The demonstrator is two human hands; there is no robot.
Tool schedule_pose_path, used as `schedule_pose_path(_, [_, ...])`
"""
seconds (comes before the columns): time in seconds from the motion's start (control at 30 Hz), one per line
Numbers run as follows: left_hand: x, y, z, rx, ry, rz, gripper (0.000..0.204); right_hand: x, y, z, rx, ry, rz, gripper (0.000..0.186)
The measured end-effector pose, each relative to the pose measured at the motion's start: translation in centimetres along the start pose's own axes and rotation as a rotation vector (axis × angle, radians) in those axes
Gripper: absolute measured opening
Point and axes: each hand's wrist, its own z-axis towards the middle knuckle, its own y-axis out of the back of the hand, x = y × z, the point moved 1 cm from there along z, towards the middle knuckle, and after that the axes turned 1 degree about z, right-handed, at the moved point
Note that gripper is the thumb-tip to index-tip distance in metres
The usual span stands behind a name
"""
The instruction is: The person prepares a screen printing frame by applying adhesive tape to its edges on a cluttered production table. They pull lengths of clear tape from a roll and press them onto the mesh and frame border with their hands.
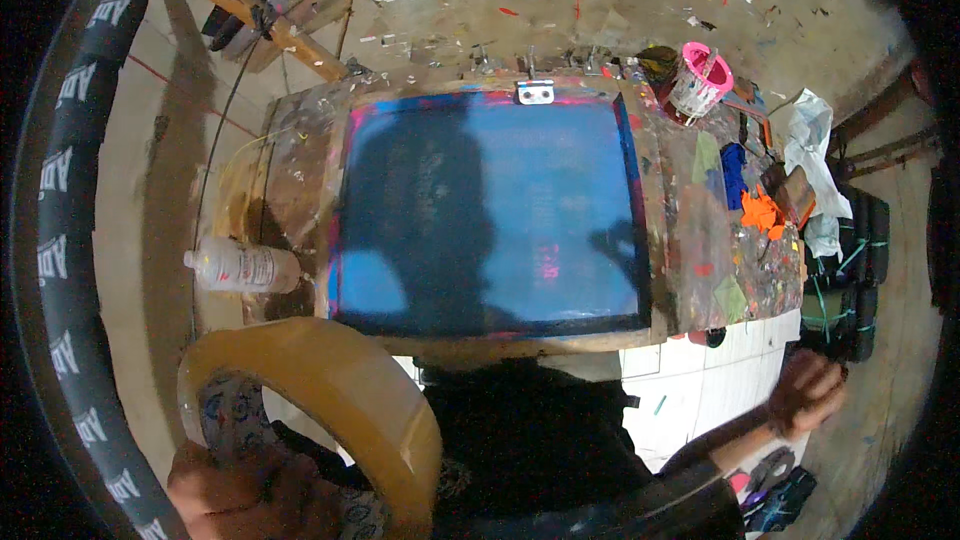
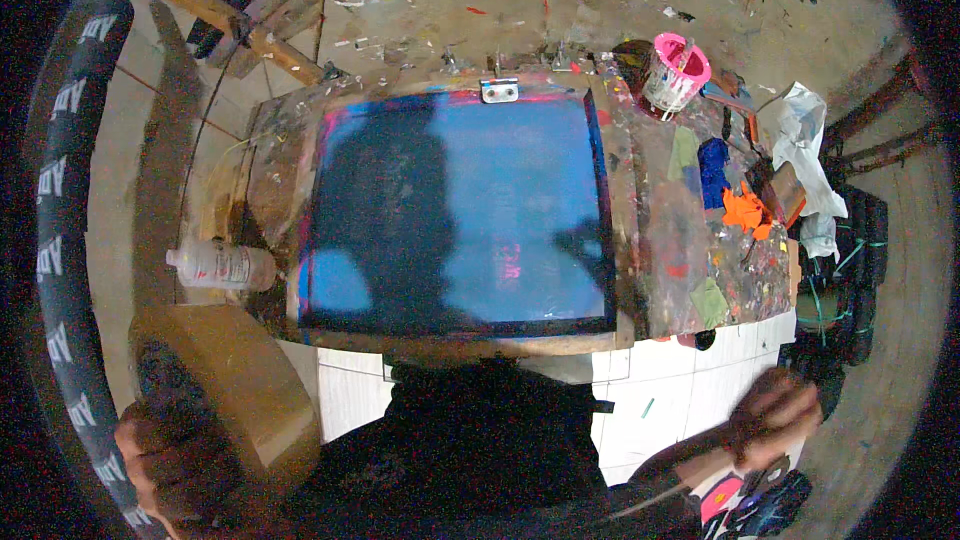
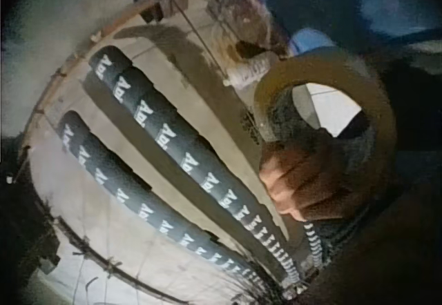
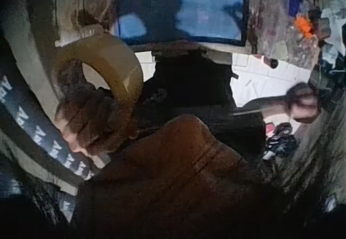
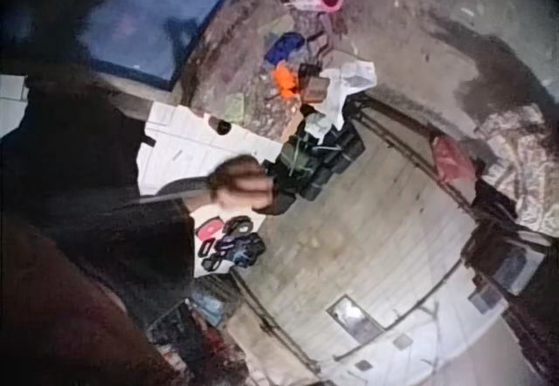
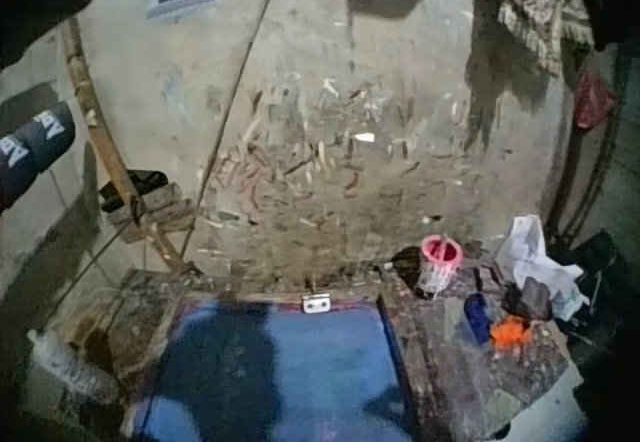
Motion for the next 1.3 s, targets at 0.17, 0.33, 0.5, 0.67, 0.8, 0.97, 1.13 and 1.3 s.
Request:
schedule_pose_path(0.17, [0.8, 0.6, -0.4, 0.053, 0.02, -0.038, 0.033, -2.5, -4.6, 3.0, 0.193, -0.325, -0.164, 0.01])
schedule_pose_path(0.33, [6.9, -8.0, -5.2, 0.136, 0.315, 0.247, 0.024, 0.8, -7.9, 10.8, 0.412, -0.441, -0.797, 0.008])
schedule_pose_path(0.5, [18.7, -21.0, -17.0, 0.108, 0.634, 0.471, 0.019, 2.9, -12.5, 17.0, 0.679, -0.15, -1.134, 0.013])
schedule_pose_path(0.67, [22.5, -27.5, -23.7, 0.132, 0.883, 0.543, 0.032, 2.0, -16.5, 20.0, 0.716, -0.085, -1.023, 0.018])
schedule_pose_path(0.8, [20.6, -27.2, -18.6, 0.015, 0.856, 0.58, 0.042, 0.7, -18.7, 21.3, 0.744, -0.162, -1.003, 0.02])
schedule_pose_path(0.97, [17.9, -27.3, -7.8, 0.127, 0.721, -0.693, 0.048, -5.2, -18.6, 22.8, 0.734, 0.073, -0.787, 0.022])
schedule_pose_path(1.13, [20.5, -30.2, -12.7, 0.416, 1.073, -1.075, 0.029, -13.2, -14.1, 21.7, 0.574, -0.396, -0.509, 0.023])
schedule_pose_path(1.3, [22.1, -31.6, -16.9, 0.384, 1.166, -1.097, 0.018, -18.8, -11.2, 19.8, 0.441, -0.669, -0.24, 0.027])
